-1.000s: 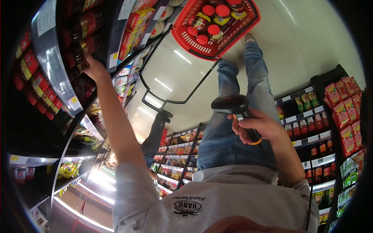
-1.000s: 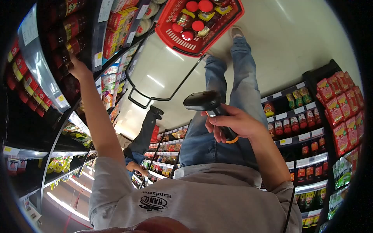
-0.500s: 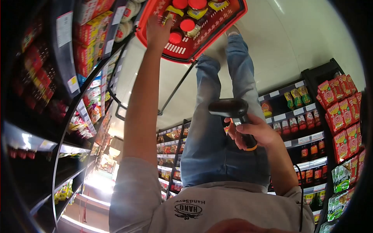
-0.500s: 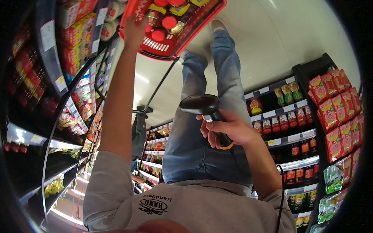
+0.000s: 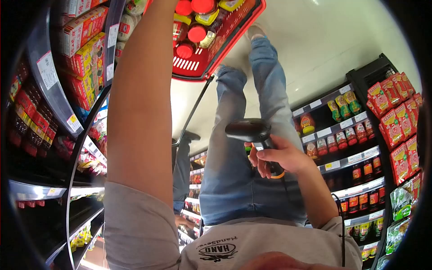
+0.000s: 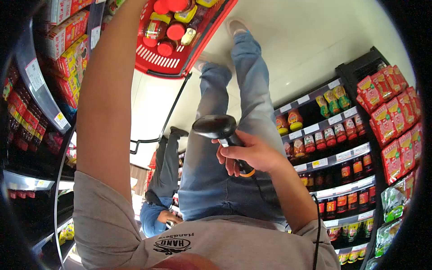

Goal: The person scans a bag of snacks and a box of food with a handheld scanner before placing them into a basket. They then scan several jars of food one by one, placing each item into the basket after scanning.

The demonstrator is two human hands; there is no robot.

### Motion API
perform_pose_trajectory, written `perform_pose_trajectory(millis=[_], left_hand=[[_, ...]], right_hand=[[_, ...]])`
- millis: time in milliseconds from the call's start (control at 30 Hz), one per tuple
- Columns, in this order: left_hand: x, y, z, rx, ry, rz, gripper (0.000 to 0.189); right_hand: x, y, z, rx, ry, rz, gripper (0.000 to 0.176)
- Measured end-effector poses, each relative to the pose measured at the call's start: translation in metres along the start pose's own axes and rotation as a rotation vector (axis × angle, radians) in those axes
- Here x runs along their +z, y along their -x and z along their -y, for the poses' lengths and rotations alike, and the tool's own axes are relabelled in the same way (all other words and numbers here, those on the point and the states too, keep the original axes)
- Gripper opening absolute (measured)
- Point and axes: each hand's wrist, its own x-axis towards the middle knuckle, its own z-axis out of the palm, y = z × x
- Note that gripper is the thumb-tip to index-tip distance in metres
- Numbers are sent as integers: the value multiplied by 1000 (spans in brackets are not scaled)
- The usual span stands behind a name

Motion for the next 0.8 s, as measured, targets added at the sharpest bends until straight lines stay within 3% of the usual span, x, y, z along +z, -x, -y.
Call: perform_pose_trajectory(millis=[33, 67, 100, 167, 267, 367, 500, 567, 633, 700, 733, 767, 800], left_hand=[[-4, 3, -3, 36, 124, -18, 70], [-1, -1, 14, 284, -22, -160, 71], [32, -62, 76, -3, -597, 145, 76], [-14, 24, 7, -38, -185, -183, 74], [-37, 45, 48, -27, -239, -197, 91], [-68, 88, 64, 57, -154, -231, 87], [-109, 155, 67, 32, 28, -203, 78], [-118, 185, 77, -11, 284, -157, 76], [-128, 212, 86, -140, 349, -112, 71], [-142, 244, 78, -506, 886, 85, 67], [-142, 258, 83, -552, 989, 95, 63], [-143, 270, 90, -603, 1070, 154, 48], [-143, 282, 94, -629, 1139, 165, 48]], right_hand=[[0, 1, 0, -19, -7, 16, 38], [1, 2, 0, -35, -1, 26, 39], [3, 4, 0, -45, 12, 29, 39], [9, 10, -1, -59, 34, 11, 41], [19, 16, 8, -80, 78, 15, 43], [35, 22, 15, -92, 89, 7, 44], [59, 25, 32, -158, 156, -12, 44], [70, 22, 46, -237, 199, -37, 45], [87, 13, 67, -342, 166, -99, 43], [102, 1, 93, -442, 117, -24, 42], [114, -3, 105, -451, 153, -31, 42], [127, -6, 117, -463, 187, -36, 41], [139, -11, 127, -474, 246, -72, 36]])
